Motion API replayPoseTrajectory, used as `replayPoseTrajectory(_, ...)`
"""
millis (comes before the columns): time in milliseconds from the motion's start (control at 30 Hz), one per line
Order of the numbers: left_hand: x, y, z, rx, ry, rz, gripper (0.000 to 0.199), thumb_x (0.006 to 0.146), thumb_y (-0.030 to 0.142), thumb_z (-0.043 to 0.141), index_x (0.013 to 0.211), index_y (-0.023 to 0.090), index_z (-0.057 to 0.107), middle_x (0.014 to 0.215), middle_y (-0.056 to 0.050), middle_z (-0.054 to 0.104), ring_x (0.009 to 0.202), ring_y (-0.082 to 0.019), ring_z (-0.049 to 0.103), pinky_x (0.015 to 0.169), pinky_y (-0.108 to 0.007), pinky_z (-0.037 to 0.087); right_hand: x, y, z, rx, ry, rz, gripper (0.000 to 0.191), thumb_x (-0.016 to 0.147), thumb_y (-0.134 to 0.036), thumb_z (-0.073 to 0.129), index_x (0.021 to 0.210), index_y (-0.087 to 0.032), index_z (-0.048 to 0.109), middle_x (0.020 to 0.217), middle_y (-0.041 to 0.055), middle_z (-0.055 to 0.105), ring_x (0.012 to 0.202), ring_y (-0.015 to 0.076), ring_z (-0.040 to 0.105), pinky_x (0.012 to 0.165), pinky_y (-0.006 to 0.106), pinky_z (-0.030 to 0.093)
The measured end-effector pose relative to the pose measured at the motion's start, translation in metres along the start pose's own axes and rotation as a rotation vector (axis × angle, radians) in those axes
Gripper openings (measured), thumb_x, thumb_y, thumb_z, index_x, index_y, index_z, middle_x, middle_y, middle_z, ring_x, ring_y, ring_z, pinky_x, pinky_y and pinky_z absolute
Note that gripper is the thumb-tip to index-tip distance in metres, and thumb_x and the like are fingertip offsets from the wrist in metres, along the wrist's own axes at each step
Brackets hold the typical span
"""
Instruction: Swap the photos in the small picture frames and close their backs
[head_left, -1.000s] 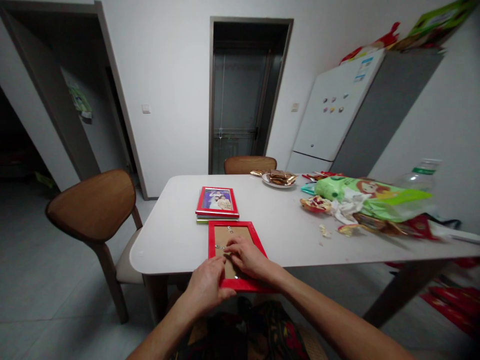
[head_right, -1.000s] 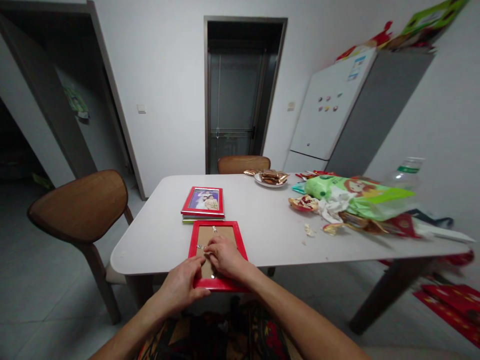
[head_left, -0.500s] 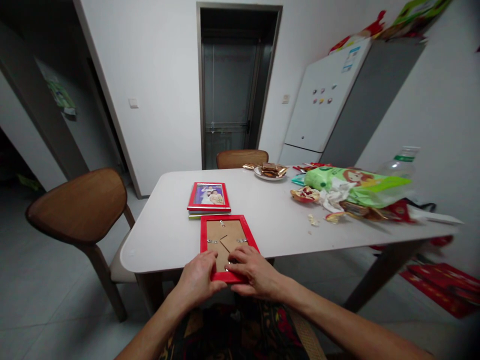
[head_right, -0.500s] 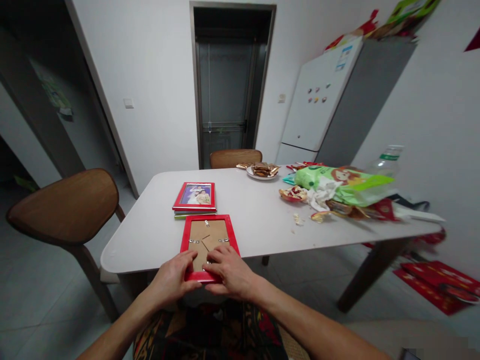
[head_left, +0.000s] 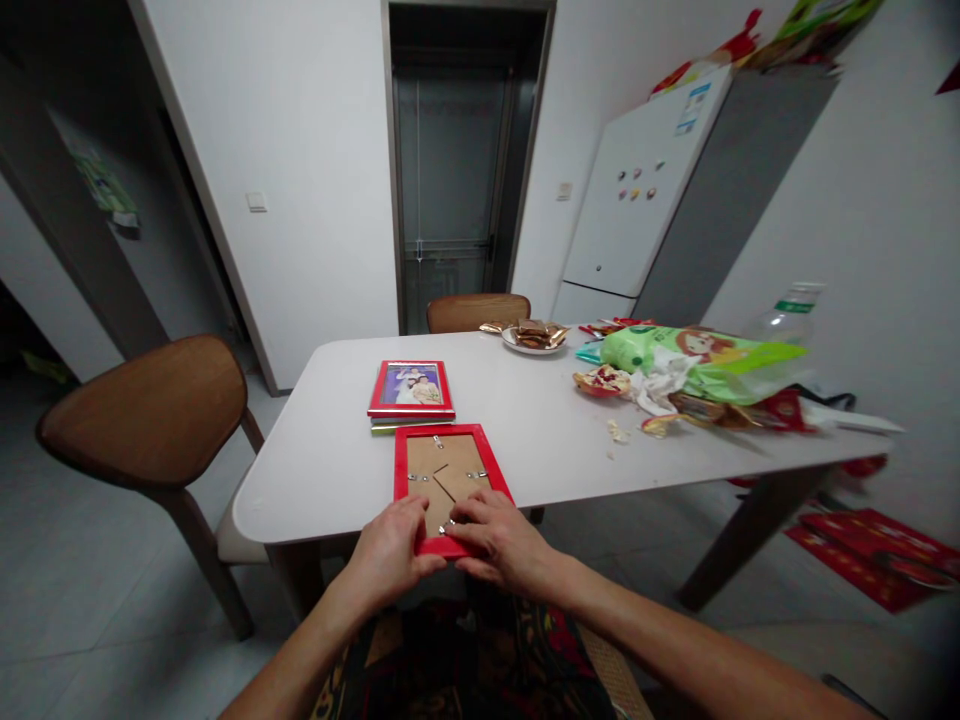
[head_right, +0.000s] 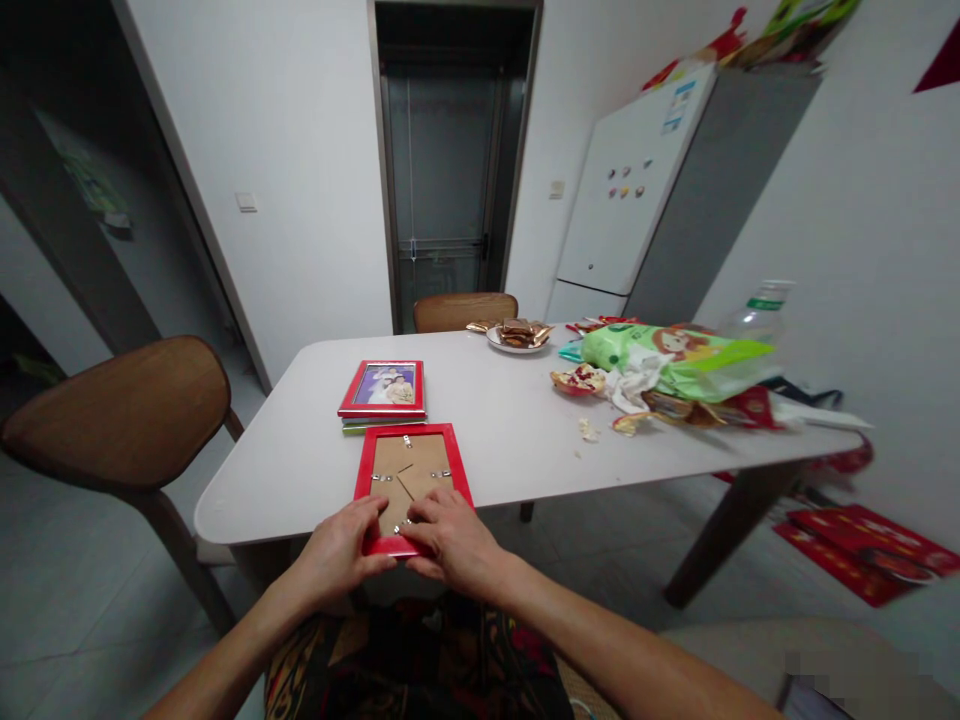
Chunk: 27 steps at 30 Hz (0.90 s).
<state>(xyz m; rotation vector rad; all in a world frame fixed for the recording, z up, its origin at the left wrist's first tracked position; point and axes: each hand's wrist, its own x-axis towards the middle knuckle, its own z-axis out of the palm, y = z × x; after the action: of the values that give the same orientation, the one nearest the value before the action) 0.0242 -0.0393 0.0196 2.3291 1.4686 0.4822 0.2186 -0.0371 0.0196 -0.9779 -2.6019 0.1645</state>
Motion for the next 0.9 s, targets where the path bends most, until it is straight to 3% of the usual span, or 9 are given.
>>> replayPoseTrajectory(500, -0.0005, 0.0036, -0.0034, 0.0, -0.014, 0.006, 0.051, 0.06, 0.036, 0.065, 0.106, 0.019, 0.051, 0.121, -0.008, 0.049, 0.111, -0.022, 0.043, 0.092, -0.032, 0.035, 0.0069, -0.0013, -0.0033, 0.016, -0.043, 0.06, 0.049, 0.06, -0.027, 0.062, 0.107, -0.021, 0.053, 0.099, 0.0043, 0.056, 0.089, 0.0203, 0.039, 0.08, 0.035, 0.029)
replayPoseTrajectory(900, -0.0001, 0.0035, -0.0045, 0.0, -0.024, -0.002, 0.05, 0.06, 0.036, 0.065, 0.105, 0.019, 0.051, 0.122, -0.008, 0.047, 0.111, -0.022, 0.043, 0.092, -0.031, 0.034, 0.0083, -0.0033, -0.0066, 0.008, -0.055, 0.057, 0.046, 0.06, -0.027, 0.062, 0.106, -0.022, 0.053, 0.097, 0.005, 0.056, 0.089, 0.0207, 0.038, 0.08, 0.036, 0.028)
